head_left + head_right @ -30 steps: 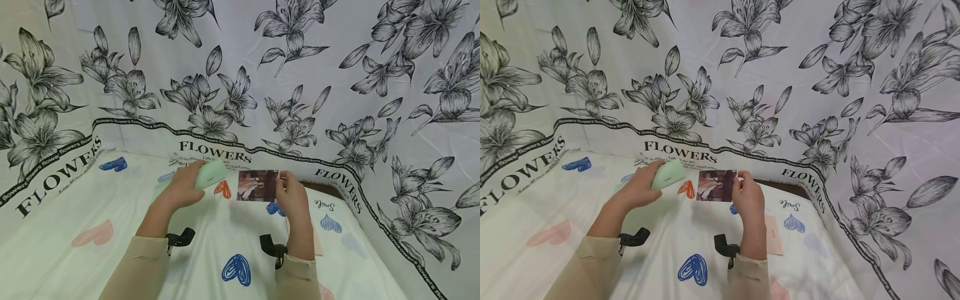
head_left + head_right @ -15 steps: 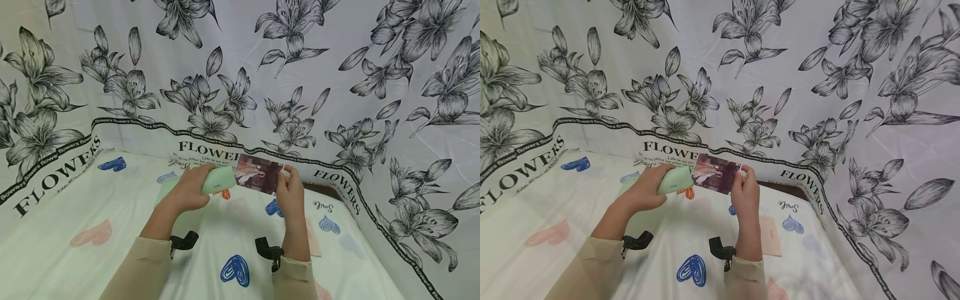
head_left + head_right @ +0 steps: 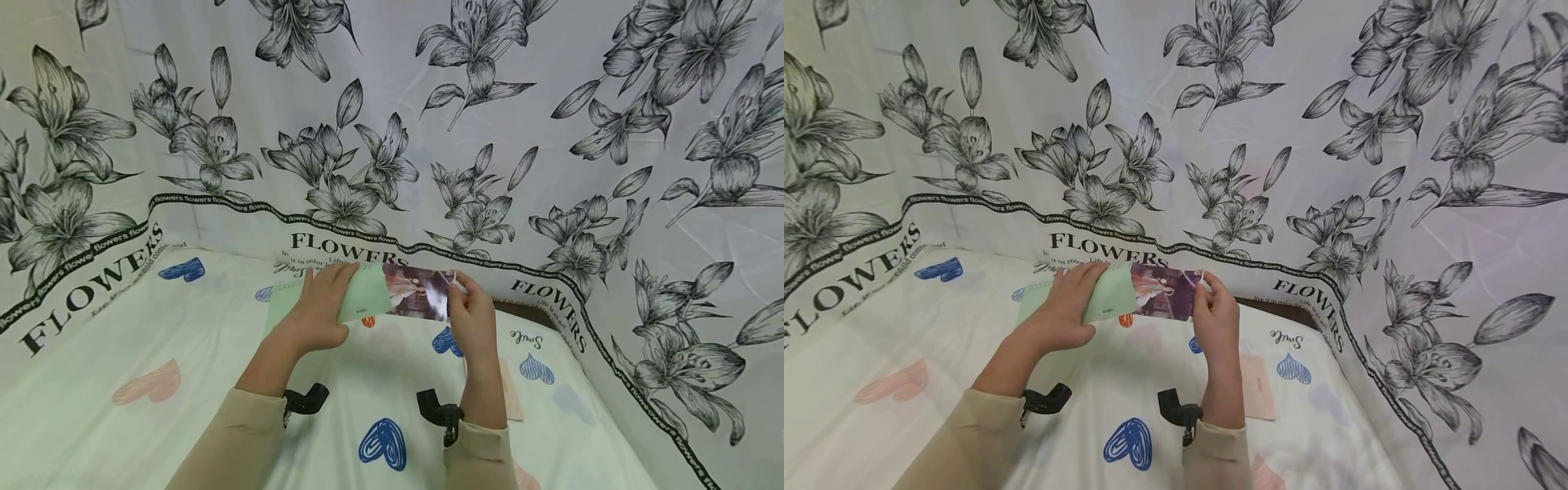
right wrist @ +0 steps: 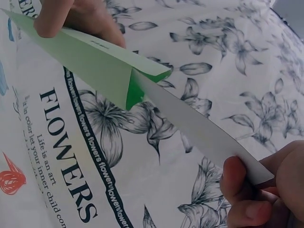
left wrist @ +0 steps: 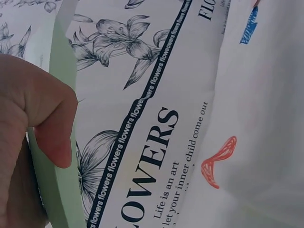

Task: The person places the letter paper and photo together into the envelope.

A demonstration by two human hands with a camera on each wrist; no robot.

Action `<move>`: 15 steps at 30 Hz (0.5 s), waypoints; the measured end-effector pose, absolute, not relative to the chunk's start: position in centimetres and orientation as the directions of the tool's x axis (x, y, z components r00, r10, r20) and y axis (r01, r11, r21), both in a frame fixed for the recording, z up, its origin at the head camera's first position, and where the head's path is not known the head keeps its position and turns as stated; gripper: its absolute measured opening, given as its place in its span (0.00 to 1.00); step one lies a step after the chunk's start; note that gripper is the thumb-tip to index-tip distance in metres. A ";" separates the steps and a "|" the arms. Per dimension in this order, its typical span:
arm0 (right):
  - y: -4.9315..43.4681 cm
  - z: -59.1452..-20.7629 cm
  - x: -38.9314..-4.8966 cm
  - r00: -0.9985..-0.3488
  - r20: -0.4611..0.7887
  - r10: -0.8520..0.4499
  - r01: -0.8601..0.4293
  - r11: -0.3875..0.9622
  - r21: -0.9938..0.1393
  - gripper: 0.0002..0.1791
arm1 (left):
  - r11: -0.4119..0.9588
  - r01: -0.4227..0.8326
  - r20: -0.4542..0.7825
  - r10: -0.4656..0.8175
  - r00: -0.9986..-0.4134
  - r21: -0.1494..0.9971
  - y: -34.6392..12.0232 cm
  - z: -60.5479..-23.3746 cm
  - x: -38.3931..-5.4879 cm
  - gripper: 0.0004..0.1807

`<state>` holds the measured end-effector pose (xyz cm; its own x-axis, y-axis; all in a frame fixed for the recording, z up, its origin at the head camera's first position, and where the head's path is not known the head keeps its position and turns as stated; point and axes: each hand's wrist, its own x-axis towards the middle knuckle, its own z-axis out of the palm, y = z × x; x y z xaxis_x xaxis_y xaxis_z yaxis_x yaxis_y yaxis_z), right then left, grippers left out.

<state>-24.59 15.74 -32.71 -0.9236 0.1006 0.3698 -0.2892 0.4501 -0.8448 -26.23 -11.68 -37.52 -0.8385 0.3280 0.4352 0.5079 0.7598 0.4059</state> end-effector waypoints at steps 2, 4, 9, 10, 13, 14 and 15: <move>15.8 -32.8 -24.6 -0.928 0.360 0.095 -0.280 0.456 -0.845 0.25 | 0.757 0.521 0.451 0.335 -0.827 0.393 -11.5 -37.7 -26.3 0.60; 15.9 -32.9 -24.6 -0.929 0.360 0.083 -0.284 0.463 -0.840 0.25 | 0.757 0.528 0.461 0.338 -0.821 0.385 -11.4 -37.9 -26.3 0.60; 16.2 -33.1 -24.6 -0.918 0.394 0.036 -0.332 0.471 -0.817 0.25 | 0.768 0.524 0.456 0.342 -0.822 0.368 -11.1 -38.3 -26.4 0.62; 16.3 -33.1 -24.6 -0.915 0.403 0.026 -0.345 0.466 -0.815 0.25 | 0.771 0.523 0.454 0.344 -0.822 0.363 -11.1 -38.4 -26.5 0.62; 16.4 -33.1 -24.6 -0.910 0.414 -0.012 -0.374 0.452 -0.810 0.25 | 0.772 0.525 0.453 0.348 -0.820 0.358 -10.9 -38.5 -26.5 0.63; 16.4 -33.1 -24.6 -0.910 0.414 -0.022 -0.379 0.448 -0.810 0.24 | 0.771 0.528 0.457 0.349 -0.818 0.357 -10.8 -38.5 -26.5 0.63; 16.4 -33.1 -24.6 -0.911 0.411 -0.032 -0.381 0.447 -0.809 0.24 | 0.770 0.531 0.462 0.351 -0.815 0.352 -10.7 -38.5 -26.5 0.63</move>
